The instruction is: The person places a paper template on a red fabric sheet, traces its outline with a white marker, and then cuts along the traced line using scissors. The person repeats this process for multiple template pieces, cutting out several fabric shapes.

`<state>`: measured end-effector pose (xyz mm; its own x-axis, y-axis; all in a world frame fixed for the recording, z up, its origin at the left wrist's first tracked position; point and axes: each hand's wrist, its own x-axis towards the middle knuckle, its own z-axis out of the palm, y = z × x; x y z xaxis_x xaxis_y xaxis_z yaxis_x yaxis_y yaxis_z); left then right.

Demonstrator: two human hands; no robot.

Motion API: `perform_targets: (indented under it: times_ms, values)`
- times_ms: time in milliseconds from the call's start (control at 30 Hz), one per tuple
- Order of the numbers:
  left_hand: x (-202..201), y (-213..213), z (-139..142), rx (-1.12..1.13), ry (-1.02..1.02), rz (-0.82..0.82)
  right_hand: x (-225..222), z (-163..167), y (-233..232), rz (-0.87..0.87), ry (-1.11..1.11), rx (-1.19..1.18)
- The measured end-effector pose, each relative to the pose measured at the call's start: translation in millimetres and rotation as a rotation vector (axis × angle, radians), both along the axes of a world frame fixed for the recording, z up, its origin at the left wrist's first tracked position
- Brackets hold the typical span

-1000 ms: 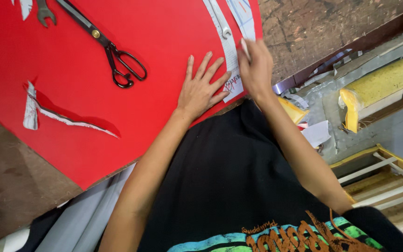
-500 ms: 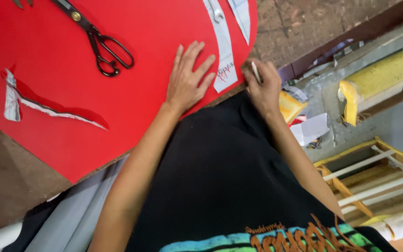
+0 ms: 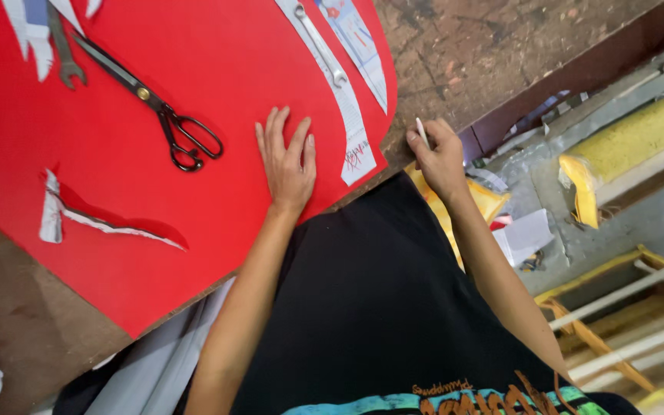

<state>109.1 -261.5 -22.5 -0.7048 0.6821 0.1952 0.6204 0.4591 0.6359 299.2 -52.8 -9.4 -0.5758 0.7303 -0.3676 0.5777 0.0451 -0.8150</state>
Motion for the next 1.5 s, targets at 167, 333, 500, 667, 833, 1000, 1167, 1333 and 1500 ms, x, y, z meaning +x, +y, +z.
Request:
perform_targets:
  times_ms: [167, 333, 500, 667, 833, 1000, 1167, 1333, 1500]
  values:
    - [-5.9, 9.7, 2.2, 0.024, -0.028, 0.063, -33.2, 2.8, 30.0, 0.177, 0.204, 0.345]
    - [-37.2, 51.9, -0.4, 0.04, 0.039, 0.123, -71.6, 9.2, 58.5, 0.301, 0.123, 0.463]
    - [-97.9, 129.4, 8.9, -0.18, 0.016, 0.077, -121.6, 19.5, 88.0, 0.502, 0.043, 0.51]
    - [-138.6, 173.2, 26.7, -0.393, 0.014, 0.029, -148.3, 27.8, 111.0, 0.779, -0.114, 0.458]
    - [-176.5, 193.6, 35.6, -0.54, -0.017, 0.12, -147.4, 27.2, 121.8, 0.83, -0.086, 0.414]
    - [-208.9, 200.1, 45.7, -0.591, -0.069, 0.146, -154.6, 24.6, 129.9, 0.916, -0.069, 0.396]
    - [-212.4, 201.0, 34.7, -0.626, -0.108, 0.14, -154.1, 22.6, 143.4, 1.005, -0.037, 0.379]
    - [-208.8, 194.1, 13.3, -0.44, -0.043, 0.221, -165.0, 2.1, 184.7, 0.752, 0.168, 0.34]
    - [-159.1, 180.3, 14.3, -0.393, 0.04, 0.304, -183.0, -10.2, 231.2, 0.587, 0.196, 0.571]
